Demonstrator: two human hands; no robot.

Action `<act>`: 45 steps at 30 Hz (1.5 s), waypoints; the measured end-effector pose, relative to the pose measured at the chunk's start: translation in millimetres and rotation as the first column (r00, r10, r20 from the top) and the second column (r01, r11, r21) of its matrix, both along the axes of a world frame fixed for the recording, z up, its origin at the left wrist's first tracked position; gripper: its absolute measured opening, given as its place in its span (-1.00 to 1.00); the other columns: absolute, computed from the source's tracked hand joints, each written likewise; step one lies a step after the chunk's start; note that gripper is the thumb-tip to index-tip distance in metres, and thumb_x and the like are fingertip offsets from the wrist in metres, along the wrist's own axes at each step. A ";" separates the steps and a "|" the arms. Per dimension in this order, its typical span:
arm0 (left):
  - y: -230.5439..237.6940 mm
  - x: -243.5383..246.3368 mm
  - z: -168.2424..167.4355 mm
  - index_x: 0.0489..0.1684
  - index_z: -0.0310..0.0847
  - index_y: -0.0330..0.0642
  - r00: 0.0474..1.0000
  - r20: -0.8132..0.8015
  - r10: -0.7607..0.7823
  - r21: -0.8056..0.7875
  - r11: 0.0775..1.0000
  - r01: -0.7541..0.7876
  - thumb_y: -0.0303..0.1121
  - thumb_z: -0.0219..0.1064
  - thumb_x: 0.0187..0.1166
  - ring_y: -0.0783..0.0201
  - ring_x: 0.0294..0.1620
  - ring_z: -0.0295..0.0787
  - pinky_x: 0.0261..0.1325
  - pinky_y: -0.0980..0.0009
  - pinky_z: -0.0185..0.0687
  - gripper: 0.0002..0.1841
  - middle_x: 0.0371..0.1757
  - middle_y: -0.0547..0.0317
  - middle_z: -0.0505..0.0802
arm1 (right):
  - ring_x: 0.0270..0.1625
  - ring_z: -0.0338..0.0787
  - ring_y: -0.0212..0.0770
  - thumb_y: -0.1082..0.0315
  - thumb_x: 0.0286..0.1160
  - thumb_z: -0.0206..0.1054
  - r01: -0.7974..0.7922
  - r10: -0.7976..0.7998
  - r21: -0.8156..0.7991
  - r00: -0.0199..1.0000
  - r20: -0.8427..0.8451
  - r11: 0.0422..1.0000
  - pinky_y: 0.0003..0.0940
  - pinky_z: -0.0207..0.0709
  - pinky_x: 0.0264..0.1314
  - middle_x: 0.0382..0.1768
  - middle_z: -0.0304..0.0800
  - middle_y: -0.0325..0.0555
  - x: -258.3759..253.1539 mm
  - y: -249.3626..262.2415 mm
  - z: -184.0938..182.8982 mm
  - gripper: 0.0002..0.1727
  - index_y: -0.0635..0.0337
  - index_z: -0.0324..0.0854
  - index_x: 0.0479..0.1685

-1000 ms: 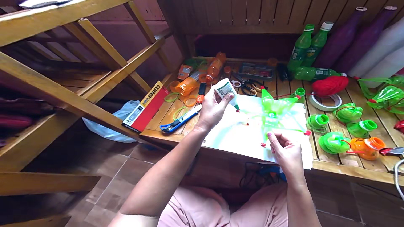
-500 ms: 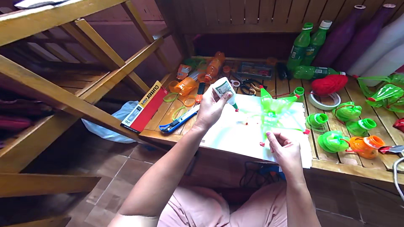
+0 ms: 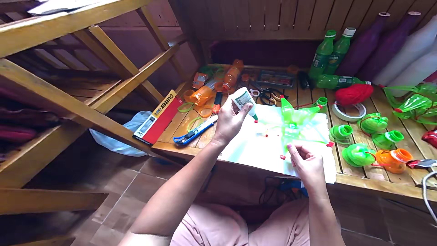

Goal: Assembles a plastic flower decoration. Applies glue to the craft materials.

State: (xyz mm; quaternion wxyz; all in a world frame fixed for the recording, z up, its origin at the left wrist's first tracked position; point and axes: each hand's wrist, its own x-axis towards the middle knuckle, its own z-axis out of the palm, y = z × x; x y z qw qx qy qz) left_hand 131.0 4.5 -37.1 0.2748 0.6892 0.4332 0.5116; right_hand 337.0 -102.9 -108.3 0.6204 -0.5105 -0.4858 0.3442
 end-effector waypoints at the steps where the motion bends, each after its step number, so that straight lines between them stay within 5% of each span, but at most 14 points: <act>1: 1.1 0.3 -0.4 0.38 0.46 -0.37 1.000 0.001 -0.001 -0.005 1.000 0.001 -0.33 0.38 0.67 0.49 0.03 0.84 0.23 0.48 0.73 -0.58 0.06 0.10 0.86 | -0.63 0.53 -0.67 0.41 0.58 0.38 -0.002 0.002 0.003 1.000 -0.001 1.000 -0.76 0.43 -0.55 -0.58 0.71 -0.41 0.3 0.0 -0.1 -0.88 0.27 0.78 -0.25; 30: 6.7 0.3 5.6 0.39 0.49 -0.35 0.995 -0.100 -0.014 -0.016 1.000 0.012 -0.32 0.38 0.67 0.42 0.04 0.85 0.24 0.41 0.72 -0.59 0.08 0.03 0.86 | -0.63 0.52 -0.67 0.40 0.59 0.37 -0.006 0.006 -0.008 1.000 0.008 1.000 -0.76 0.42 -0.55 -0.61 0.67 -0.45 0.5 -0.3 0.0 -0.87 0.24 0.78 -0.27; 45: 17.6 -3.5 -0.4 0.40 0.46 -0.43 0.996 0.059 -0.060 -0.040 0.997 0.063 -0.42 0.38 0.64 0.41 0.05 0.86 0.25 0.38 0.78 -0.58 0.09 0.05 0.86 | -0.65 0.51 -0.66 0.38 0.61 0.36 -0.012 0.012 -0.023 1.000 0.022 1.000 -0.76 0.40 -0.57 -0.62 0.66 -0.43 1.7 0.9 -0.6 -0.85 0.24 0.78 -0.28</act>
